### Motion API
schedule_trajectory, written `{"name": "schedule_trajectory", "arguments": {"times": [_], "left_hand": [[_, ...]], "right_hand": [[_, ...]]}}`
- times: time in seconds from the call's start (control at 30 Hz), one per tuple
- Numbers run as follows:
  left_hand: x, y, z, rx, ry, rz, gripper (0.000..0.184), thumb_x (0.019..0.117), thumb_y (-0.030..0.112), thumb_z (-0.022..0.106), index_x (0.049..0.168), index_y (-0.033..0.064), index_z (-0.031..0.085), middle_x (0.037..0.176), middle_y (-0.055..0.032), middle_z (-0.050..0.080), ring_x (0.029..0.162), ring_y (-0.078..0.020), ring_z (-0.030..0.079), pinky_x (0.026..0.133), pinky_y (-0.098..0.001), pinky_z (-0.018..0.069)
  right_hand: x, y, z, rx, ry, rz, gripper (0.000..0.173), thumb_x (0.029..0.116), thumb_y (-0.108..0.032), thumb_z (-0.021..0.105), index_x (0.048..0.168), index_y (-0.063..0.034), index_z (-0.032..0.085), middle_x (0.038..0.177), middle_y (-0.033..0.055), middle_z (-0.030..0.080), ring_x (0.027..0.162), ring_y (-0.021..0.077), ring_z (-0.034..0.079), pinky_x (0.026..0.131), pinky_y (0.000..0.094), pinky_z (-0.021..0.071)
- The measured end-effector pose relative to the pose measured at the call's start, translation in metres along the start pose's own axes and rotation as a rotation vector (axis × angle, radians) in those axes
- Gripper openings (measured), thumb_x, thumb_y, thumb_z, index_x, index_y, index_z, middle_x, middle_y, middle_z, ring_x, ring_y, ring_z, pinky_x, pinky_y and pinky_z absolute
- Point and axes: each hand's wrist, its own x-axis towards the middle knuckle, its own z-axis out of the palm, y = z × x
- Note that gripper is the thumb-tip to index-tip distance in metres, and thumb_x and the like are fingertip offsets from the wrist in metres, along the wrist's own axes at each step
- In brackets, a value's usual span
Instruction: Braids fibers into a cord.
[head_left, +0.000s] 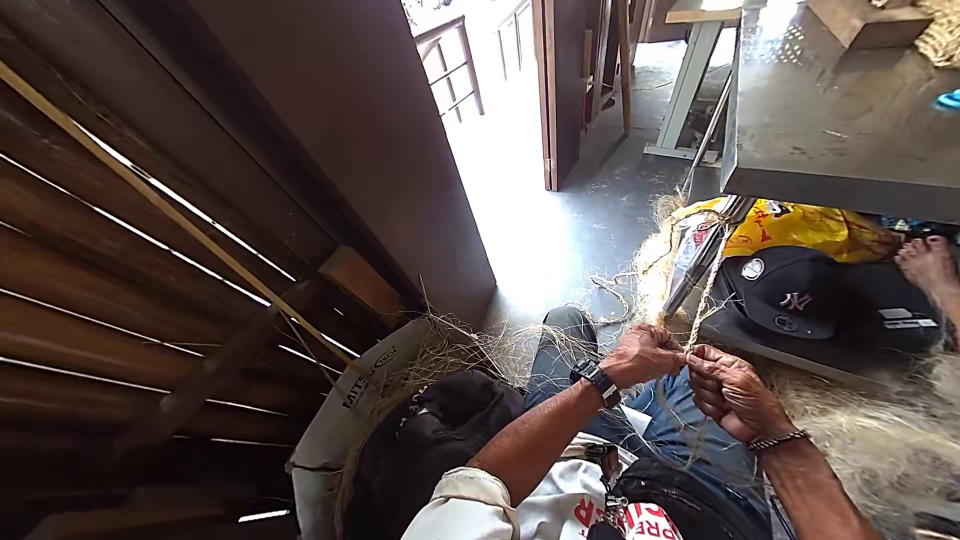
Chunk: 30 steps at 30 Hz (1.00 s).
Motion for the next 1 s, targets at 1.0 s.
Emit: {"name": "schedule_trajectory", "arguments": {"times": [1.0], "left_hand": [[-0.051,-0.042,0.043,0.585,0.277,0.343,0.016,0.0941,0.012,0.057,0.084,0.0037,0.067,0.077,-0.0108,0.067,0.075,-0.0276,0.068,0.066,-0.0488,0.0543]], "right_hand": [[0.001,0.04,0.0,-0.351,0.285,-0.252,0.011,0.0998,0.0,0.056,0.092,-0.0052,0.061,0.06,-0.002,0.054,0.038,0.0028,0.036,0.035,0.0187,0.03]]}}
